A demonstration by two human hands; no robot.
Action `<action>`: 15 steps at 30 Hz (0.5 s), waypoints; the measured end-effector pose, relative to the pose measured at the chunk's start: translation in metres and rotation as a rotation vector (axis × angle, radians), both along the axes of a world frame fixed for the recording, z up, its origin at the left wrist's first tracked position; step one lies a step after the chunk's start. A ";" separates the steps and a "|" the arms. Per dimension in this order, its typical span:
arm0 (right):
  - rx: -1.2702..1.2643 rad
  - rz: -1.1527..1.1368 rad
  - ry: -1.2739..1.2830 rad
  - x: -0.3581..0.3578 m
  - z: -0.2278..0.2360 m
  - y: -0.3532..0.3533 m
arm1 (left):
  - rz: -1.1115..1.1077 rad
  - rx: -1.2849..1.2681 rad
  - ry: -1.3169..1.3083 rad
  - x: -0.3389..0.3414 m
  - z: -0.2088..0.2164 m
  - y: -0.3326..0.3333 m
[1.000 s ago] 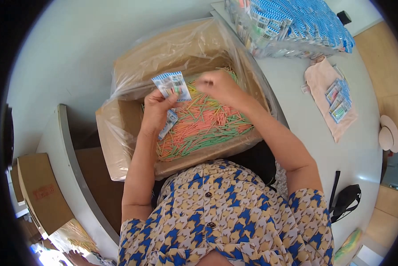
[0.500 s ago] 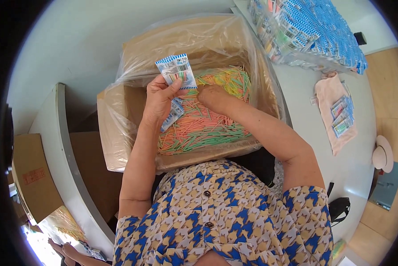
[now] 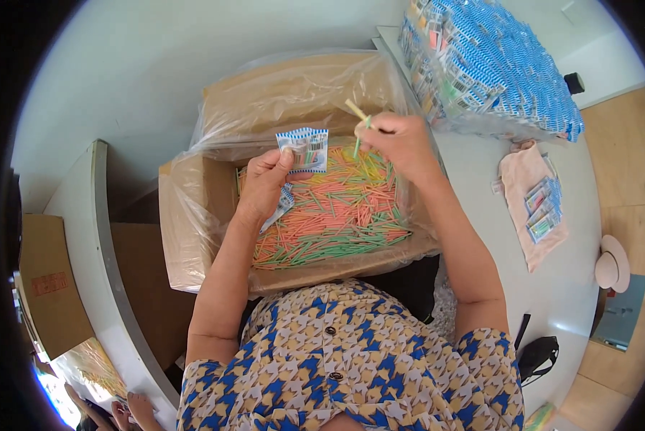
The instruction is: Packing colorful rubber bands and instruction tags into plastic zip bags.
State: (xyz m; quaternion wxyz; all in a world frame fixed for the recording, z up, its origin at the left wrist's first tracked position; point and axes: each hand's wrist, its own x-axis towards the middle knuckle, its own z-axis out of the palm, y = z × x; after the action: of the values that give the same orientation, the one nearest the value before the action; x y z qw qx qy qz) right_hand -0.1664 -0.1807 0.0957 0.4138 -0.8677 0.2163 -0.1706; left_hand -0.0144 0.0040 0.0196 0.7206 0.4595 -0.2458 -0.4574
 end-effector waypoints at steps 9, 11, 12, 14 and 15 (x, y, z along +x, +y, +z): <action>0.582 -0.115 -0.349 0.003 0.045 0.038 | -0.046 0.041 -0.148 -0.009 0.001 -0.003; 0.529 -0.116 -0.315 0.003 0.049 0.040 | -0.040 0.057 -0.144 -0.011 -0.001 -0.002; 0.478 -0.121 -0.282 0.003 0.051 0.042 | -0.040 0.057 -0.169 -0.010 -0.005 -0.001; 0.416 -0.110 -0.282 0.004 0.052 0.047 | -0.040 0.055 -0.194 -0.009 -0.007 0.000; 0.356 -0.100 -0.282 0.005 0.053 0.049 | -0.047 0.065 -0.203 -0.008 -0.008 0.001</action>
State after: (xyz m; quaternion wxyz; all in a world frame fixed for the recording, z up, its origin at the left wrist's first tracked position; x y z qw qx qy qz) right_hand -0.1611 -0.1318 0.1484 0.5774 -0.7368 0.2259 -0.2698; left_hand -0.0228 0.0055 0.0120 0.6659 0.5207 -0.3133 -0.4327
